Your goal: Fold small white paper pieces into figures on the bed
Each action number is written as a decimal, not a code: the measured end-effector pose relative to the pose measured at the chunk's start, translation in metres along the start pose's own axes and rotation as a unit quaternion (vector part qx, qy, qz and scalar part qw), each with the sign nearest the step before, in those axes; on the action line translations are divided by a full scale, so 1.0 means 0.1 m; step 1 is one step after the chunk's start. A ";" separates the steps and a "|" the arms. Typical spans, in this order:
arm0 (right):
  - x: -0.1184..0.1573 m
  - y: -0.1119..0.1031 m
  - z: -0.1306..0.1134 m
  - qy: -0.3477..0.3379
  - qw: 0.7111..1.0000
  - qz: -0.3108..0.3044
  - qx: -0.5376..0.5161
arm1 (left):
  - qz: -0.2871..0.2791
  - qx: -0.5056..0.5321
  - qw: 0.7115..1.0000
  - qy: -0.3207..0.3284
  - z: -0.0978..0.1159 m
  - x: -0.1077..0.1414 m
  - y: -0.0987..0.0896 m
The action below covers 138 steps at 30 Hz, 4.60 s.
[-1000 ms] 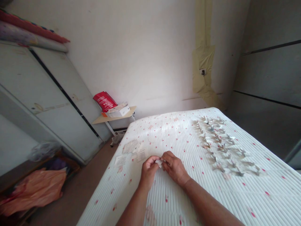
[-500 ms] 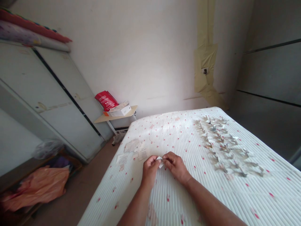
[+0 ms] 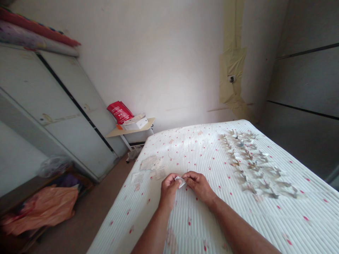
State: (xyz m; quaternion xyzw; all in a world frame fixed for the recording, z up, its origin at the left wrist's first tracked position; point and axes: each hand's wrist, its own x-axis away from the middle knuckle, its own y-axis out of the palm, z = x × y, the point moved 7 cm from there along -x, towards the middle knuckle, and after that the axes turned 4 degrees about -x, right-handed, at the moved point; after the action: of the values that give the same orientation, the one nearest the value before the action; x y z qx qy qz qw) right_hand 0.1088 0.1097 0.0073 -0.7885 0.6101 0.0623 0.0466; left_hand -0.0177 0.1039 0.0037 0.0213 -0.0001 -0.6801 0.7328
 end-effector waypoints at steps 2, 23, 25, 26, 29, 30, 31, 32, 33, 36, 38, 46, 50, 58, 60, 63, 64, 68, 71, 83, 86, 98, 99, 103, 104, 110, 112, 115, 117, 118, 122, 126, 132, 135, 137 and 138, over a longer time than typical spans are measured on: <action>0.00 0.01 -0.03 -0.001 1.000 -0.002 -0.004 | 0.000 0.002 1.000 -0.002 -0.01 0.00 0.00; -0.01 0.02 0.06 0.029 0.997 0.008 -0.075 | -0.060 -0.053 0.995 0.052 0.06 0.03 0.08; -0.02 0.01 0.07 0.027 0.997 0.012 -0.074 | -0.067 -0.070 0.993 0.061 0.09 0.04 0.08; -0.02 0.00 0.08 0.026 0.997 0.015 -0.071 | -0.069 -0.078 0.992 0.065 0.10 0.05 0.08; -0.02 -0.01 0.10 0.024 0.998 0.024 -0.055 | -0.074 -0.097 0.990 0.073 0.10 0.05 0.08; -0.02 -0.01 0.09 0.021 0.998 0.026 -0.047 | -0.076 -0.101 0.989 0.075 0.08 0.05 0.09; -0.02 -0.01 0.09 0.018 0.999 0.029 -0.038 | -0.077 -0.104 0.988 0.079 0.06 0.04 0.09; -0.02 -0.01 0.08 0.015 0.999 0.031 -0.029 | -0.076 -0.108 0.988 0.082 0.04 0.03 0.09; -0.02 -0.02 0.07 0.012 0.999 0.033 -0.019 | -0.075 -0.116 0.986 0.088 0.02 0.03 0.09; -0.01 -0.02 0.06 0.008 0.999 0.036 0.005 | -0.069 -0.134 0.984 0.094 -0.03 0.00 0.09; -0.01 -0.02 0.06 0.007 0.999 0.038 0.021 | -0.068 -0.134 0.984 0.094 -0.04 0.00 0.09; 0.00 0.02 0.03 -0.026 0.998 0.020 0.056 | -0.055 -0.120 0.988 0.086 -0.01 0.00 0.06; 0.02 0.00 -0.04 -0.047 0.991 0.026 0.125 | -0.082 -0.080 0.990 0.083 0.01 0.01 0.10; 0.03 0.00 -0.08 -0.067 0.980 0.030 0.187 | -0.083 -0.024 0.995 0.050 0.01 0.03 0.12; 0.04 0.01 -0.12 -0.102 0.972 0.021 0.209 | -0.080 -0.028 0.995 0.048 0.00 0.02 0.11; 0.05 0.03 -0.18 -0.148 0.960 0.000 0.239 | -0.087 -0.026 0.994 0.055 0.01 0.02 0.12; 0.05 0.04 -0.19 -0.155 0.957 -0.004 0.245 | -0.090 -0.024 0.994 0.056 0.00 0.02 0.12; 0.06 0.03 -0.21 -0.151 0.953 0.010 0.263 | -0.091 -0.023 0.994 0.052 -0.01 0.03 0.12; 0.06 0.01 -0.21 -0.134 0.950 0.035 0.279 | -0.087 -0.035 0.994 0.058 0.01 0.04 0.13; 0.04 -0.02 -0.15 -0.119 0.960 0.047 0.247 | -0.095 0.065 0.993 0.005 -0.09 -0.01 0.09; 0.05 -0.02 -0.16 -0.116 0.970 0.046 0.209 | -0.101 0.074 0.992 0.002 -0.09 -0.02 0.10; 0.03 -0.04 -0.11 -0.086 0.980 0.064 0.168 | -0.077 0.028 0.997 -0.001 -0.11 -0.04 0.08; 0.03 -0.04 -0.10 -0.079 0.982 0.065 0.159 | -0.075 0.021 0.997 0.002 -0.09 -0.03 0.08; 0.02 -0.05 -0.04 -0.062 0.989 0.063 0.121 | -0.055 -0.032 0.998 0.028 -0.01 -0.01 0.07; 0.02 -0.05 -0.04 -0.059 0.990 0.062 0.113 | -0.050 -0.045 0.997 0.035 0.00 0.00 0.07; 0.02 -0.02 -0.03 -0.046 0.994 0.053 0.078 | -0.045 -0.077 0.995 0.049 -0.02 0.00 0.05; 0.02 -0.02 -0.03 -0.048 0.994 0.050 0.082 | -0.042 -0.082 0.995 0.048 -0.02 0.00 0.05; 0.02 -0.02 -0.05 -0.055 0.989 0.058 0.121 | -0.036 -0.086 0.995 0.044 0.00 0.01 0.05; 0.03 -0.03 -0.07 -0.061 0.983 0.068 0.156 | -0.030 -0.091 0.994 0.043 0.01 0.02 0.06; 0.03 -0.03 -0.09 -0.063 0.981 0.072 0.171 | -0.025 -0.093 0.994 0.042 0.02 0.02 0.06; 0.04 -0.03 -0.12 -0.059 0.980 0.071 0.175 | -0.010 -0.093 0.995 0.039 0.01 0.04 0.06; 0.05 0.00 -0.12 -0.057 0.987 0.056 0.141 | -0.003 -0.092 0.995 0.049 -0.02 0.02 0.04; 0.04 0.02 -0.09 -0.058 0.989 0.040 0.128 | 0.002 -0.106 0.991 0.075 -0.01 0.01 0.02; 0.03 0.01 -0.09 -0.057 0.987 0.046 0.140 | 0.001 -0.103 0.992 0.071 0.00 0.01 0.02; 0.03 0.00 -0.10 -0.058 0.986 0.050 0.145 | -0.003 -0.093 0.993 0.068 0.00 0.02 0.03; 0.03 0.00 -0.11 -0.059 0.986 0.051 0.149 | -0.007 -0.087 0.994 0.066 -0.01 0.02 0.03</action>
State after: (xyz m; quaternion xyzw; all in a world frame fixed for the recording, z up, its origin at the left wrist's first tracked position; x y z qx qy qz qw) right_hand 0.1101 0.1049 0.0172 -0.7358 0.6479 0.0193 0.1962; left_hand -0.0145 0.1025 0.0030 0.0028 0.1076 -0.6795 0.7257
